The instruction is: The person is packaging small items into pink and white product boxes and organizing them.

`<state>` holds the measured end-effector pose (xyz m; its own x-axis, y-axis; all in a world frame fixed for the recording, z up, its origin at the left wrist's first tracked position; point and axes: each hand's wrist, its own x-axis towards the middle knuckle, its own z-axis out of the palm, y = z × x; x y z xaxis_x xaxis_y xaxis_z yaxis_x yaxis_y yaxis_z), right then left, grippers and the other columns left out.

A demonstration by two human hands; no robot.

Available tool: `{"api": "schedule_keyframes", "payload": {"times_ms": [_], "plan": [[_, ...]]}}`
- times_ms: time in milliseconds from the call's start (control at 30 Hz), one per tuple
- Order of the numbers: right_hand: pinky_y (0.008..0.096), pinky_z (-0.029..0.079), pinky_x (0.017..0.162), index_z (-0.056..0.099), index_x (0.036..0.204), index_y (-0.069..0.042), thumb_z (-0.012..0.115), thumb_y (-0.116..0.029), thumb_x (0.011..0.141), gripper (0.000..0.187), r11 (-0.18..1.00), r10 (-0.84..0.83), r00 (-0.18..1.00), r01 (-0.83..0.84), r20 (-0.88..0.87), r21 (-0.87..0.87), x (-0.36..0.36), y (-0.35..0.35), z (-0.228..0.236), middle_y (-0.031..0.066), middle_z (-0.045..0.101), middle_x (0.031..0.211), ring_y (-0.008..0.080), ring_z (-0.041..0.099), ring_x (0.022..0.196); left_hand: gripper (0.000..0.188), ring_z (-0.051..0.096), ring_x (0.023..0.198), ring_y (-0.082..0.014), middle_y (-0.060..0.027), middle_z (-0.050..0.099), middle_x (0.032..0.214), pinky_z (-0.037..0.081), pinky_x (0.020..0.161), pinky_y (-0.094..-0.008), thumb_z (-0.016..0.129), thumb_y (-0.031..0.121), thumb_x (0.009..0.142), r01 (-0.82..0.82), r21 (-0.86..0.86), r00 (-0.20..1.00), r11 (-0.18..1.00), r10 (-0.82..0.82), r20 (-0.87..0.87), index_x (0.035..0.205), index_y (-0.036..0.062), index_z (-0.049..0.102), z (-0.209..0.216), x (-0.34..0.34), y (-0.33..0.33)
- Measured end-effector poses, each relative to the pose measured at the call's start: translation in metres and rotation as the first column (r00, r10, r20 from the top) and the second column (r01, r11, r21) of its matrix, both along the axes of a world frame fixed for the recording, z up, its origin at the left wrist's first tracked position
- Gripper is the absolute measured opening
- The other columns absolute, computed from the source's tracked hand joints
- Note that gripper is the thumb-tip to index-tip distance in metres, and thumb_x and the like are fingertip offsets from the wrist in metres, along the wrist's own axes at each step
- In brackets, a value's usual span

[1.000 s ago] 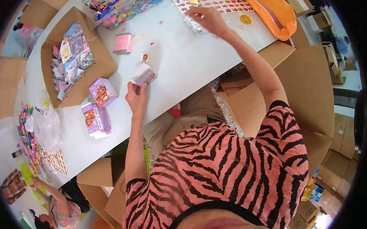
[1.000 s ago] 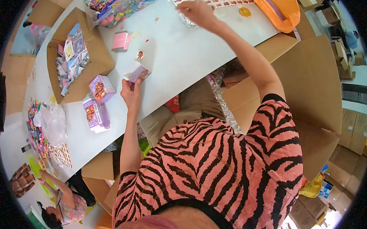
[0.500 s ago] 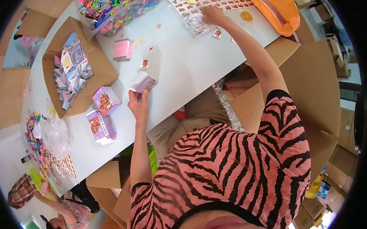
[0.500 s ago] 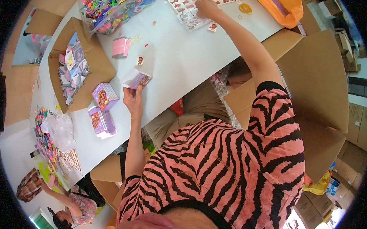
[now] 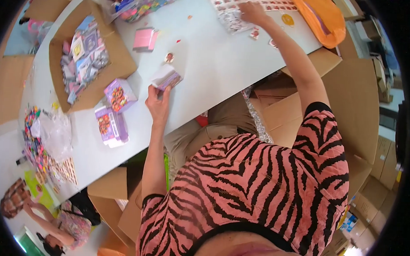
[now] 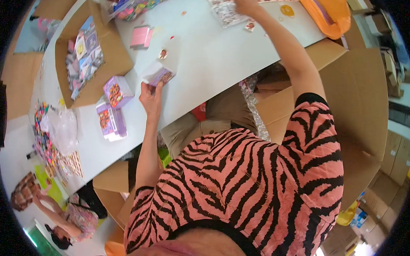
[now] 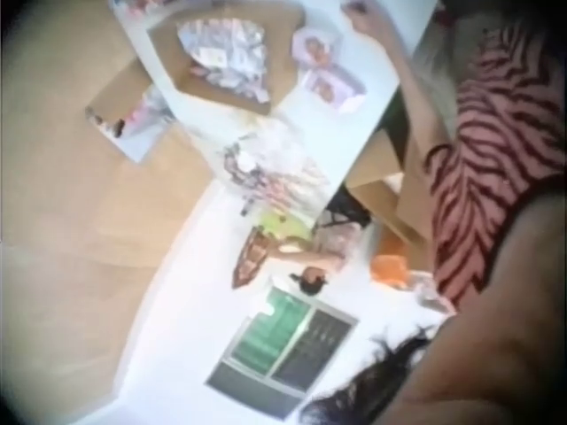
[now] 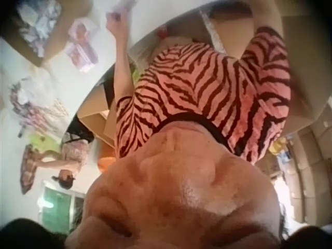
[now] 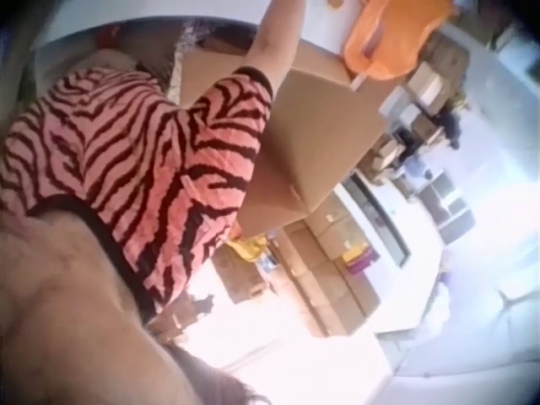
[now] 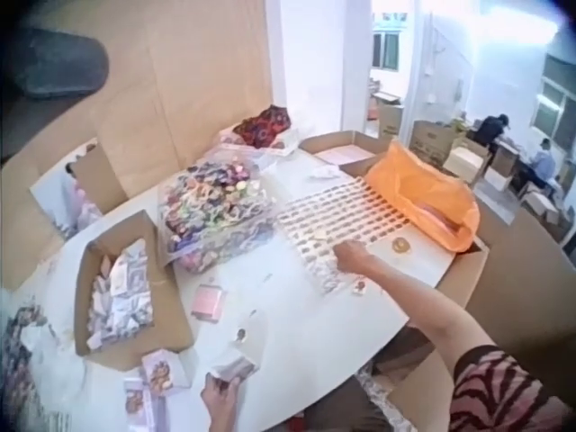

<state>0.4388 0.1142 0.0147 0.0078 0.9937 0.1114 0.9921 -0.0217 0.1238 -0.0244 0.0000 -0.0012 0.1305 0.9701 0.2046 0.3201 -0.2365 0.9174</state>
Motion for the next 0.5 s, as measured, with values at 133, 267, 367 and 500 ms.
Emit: {"api": "schedule_keyframes", "payload": {"times_ms": [133, 267, 367, 500], "plan": [[0.0445, 0.05, 0.069, 0.06, 0.098, -0.008, 0.057, -0.016, 0.074, 0.025, 0.997, 0.065, 0.993, -0.07, 0.103, 0.044, 0.045, -0.002, -0.013, 0.0133, 0.065, 0.092, 0.0309, 0.063, 0.085, 0.026, 0.061, 0.08, -0.0095, -0.0084, 0.066, 0.087, 0.048, 0.073, -0.0243, 0.07, 0.01, 0.082, 0.003, 0.016, 0.999, 1.0, -0.002, -0.035, 0.097, -0.0027, 0.053, 0.004, 0.018, 0.007], [0.0441, 0.05, 0.067, 0.062, 0.09, -0.007, 0.052, -0.011, 0.077, 0.017, 0.999, 0.044, 0.989, -0.04, 0.139, -0.035, -0.012, 0.023, -0.002, 0.0147, 0.064, 0.089, 0.0303, 0.063, 0.086, 0.026, 0.061, 0.076, -0.0088, -0.0083, 0.067, 0.082, 0.049, 0.069, -0.0257, 0.071, 0.014, 0.081, -0.055, 0.039, 0.992, 0.998, 0.059, -0.114, 0.095, -0.0005, 0.054, 0.004, 0.0, 0.01], [0.0453, 0.048, 0.07, 0.063, 0.105, -0.007, 0.05, -0.01, 0.08, 0.028, 0.981, 0.149, 0.983, -0.161, 0.106, 0.11, 0.001, 0.013, -0.02, 0.0171, 0.064, 0.086, 0.0323, 0.062, 0.083, 0.029, 0.063, 0.062, -0.0258, -0.0126, 0.06, 0.07, 0.05, 0.057, -0.0369, 0.07, 0.022, 0.079, -0.058, 0.014, 0.972, 0.998, 0.06, -0.227, 0.097, 0.0036, 0.055, -0.002, 0.001, 0.014], [0.0423, 0.049, 0.068, 0.06, 0.111, -0.005, 0.065, -0.025, 0.078, 0.039, 0.998, 0.048, 0.988, -0.055, 0.15, 0.043, 0.051, -0.003, -0.052, 0.0164, 0.063, 0.087, 0.0308, 0.061, 0.079, 0.028, 0.064, 0.075, -0.034, -0.0168, 0.064, 0.081, 0.052, 0.067, -0.0413, 0.064, 0.02, 0.08, 0.01, 0.166, 0.995, 0.986, 0.007, -0.102, 0.103, 0.0056, 0.056, -0.021, 0.012, 0.011]]}}
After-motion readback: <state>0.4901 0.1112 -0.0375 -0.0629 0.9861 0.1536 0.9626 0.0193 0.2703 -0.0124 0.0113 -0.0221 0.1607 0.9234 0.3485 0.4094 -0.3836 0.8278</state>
